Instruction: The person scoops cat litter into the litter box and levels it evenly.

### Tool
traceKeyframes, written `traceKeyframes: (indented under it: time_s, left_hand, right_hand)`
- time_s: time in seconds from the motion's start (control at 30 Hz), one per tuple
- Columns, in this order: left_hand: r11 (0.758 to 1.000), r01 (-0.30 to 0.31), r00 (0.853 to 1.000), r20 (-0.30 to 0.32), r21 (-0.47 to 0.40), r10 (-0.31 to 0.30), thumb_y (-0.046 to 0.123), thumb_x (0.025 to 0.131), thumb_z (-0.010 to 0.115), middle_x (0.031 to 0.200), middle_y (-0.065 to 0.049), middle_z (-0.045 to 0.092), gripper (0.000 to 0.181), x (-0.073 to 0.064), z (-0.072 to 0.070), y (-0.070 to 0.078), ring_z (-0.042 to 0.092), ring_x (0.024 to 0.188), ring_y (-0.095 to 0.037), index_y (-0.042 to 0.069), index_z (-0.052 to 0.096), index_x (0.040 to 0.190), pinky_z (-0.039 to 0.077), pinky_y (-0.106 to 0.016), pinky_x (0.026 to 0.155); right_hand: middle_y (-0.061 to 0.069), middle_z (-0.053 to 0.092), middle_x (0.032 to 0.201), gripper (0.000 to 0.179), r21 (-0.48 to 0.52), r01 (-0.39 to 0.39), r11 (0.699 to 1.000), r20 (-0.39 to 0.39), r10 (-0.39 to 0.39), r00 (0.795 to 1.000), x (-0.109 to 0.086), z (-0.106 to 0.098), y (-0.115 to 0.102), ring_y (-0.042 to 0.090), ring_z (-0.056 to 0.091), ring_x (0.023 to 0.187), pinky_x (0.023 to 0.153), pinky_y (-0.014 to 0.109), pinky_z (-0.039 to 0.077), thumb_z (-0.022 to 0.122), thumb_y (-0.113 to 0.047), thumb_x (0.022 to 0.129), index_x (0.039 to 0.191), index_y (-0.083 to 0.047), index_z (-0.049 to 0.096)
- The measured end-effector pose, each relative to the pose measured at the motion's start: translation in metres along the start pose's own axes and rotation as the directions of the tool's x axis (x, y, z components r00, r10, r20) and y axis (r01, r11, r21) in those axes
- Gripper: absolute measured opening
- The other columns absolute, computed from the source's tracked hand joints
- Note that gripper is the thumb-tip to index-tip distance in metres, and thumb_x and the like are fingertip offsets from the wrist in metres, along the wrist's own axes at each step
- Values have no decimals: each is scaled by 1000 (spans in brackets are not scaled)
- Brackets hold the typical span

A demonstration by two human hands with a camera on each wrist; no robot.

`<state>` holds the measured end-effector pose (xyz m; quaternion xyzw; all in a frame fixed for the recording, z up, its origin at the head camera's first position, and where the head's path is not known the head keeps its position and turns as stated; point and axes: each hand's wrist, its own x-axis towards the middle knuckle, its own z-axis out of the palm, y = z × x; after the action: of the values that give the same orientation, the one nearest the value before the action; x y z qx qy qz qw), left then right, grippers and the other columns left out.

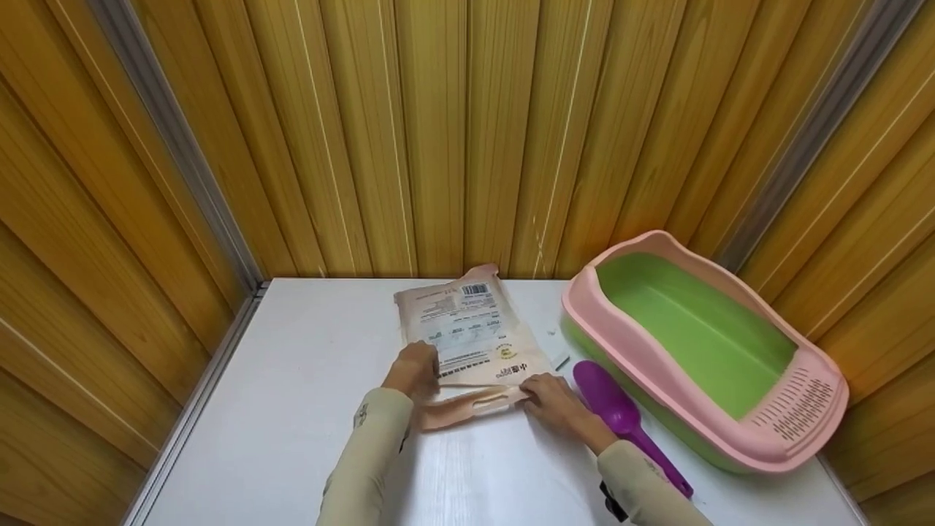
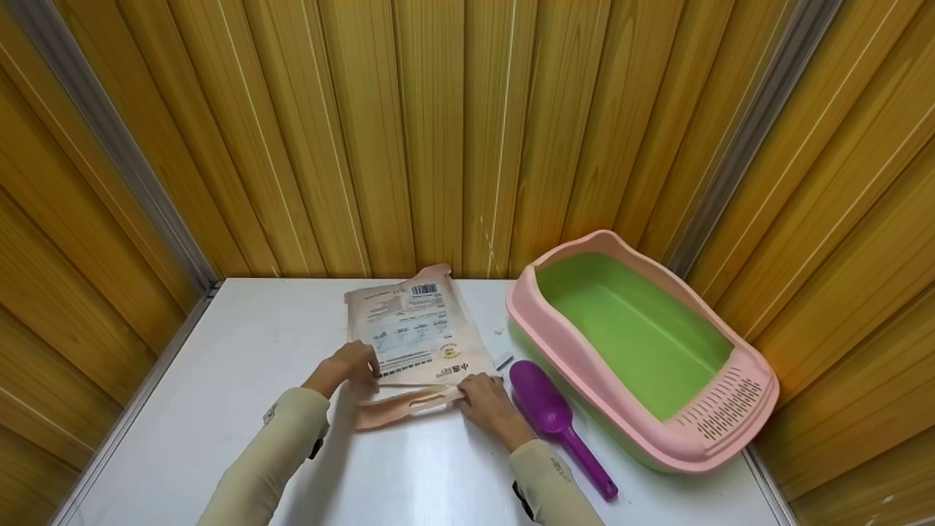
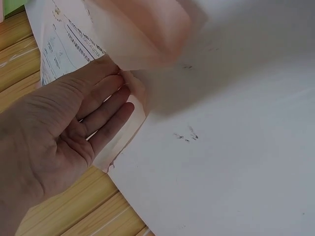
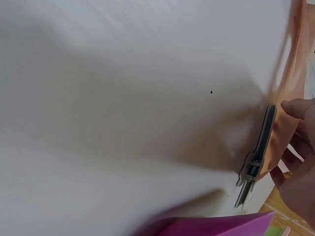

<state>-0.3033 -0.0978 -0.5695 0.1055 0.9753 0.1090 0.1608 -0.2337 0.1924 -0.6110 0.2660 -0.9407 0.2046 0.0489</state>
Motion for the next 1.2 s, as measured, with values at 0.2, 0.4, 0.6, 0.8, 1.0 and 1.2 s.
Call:
traceKeyframes:
  time_s: [0.2,0.4,0.6,0.8,1.0,1.2]
  left_hand:
    - [1000,-18,998,-62,6,18,6,81,83,98,-10,74,16,-8,-3,4,57,80,-19,6,80,97,57,-39,92]
    - [1000,6,998,-68,-18,-8,7,78,86,94,-10,76,17,1,3,4,63,78,-21,7,81,95,59,-39,87]
    - [998,44,999,-25,-34,-45,11,80,86,88,-6,76,13,5,4,3,60,74,-19,9,80,92,59,-38,86]
    - [998,48,999,-11,-39,-49,21,80,87,94,-9,75,23,5,0,-1,59,78,-21,7,80,97,57,-41,92]
    - [984,105,994,31,-145,-102,26,80,87,94,-6,74,27,8,1,-10,56,79,-19,9,80,99,55,-39,90]
    - [977,84,997,14,-194,-82,33,81,86,85,-3,71,30,5,1,-10,55,73,-16,8,78,95,52,-33,76]
  right_hand:
    - [14,74,102,12,-39,8,999,24,-7,1000,4,-4,-3,32,64,99,93,53,48,73,-9,88,97,-3,70]
    - [12,72,109,13,-149,29,988,45,-22,999,4,-2,-3,32,60,105,90,53,45,75,-11,86,89,-6,64]
    - [16,68,131,36,-189,63,980,-88,-81,993,3,7,-2,36,59,121,97,55,45,75,-13,87,119,1,68]
    - [22,60,141,58,-182,67,981,-124,-91,988,5,9,-4,38,55,132,109,55,39,73,-10,86,139,6,55]
    - [21,60,141,62,-163,66,984,-72,-78,994,12,15,-5,39,54,131,110,58,38,73,-8,84,142,3,53]
    - [21,55,146,70,-122,4,992,-36,-8,999,20,19,-6,42,49,135,112,60,35,73,-9,86,150,-2,46]
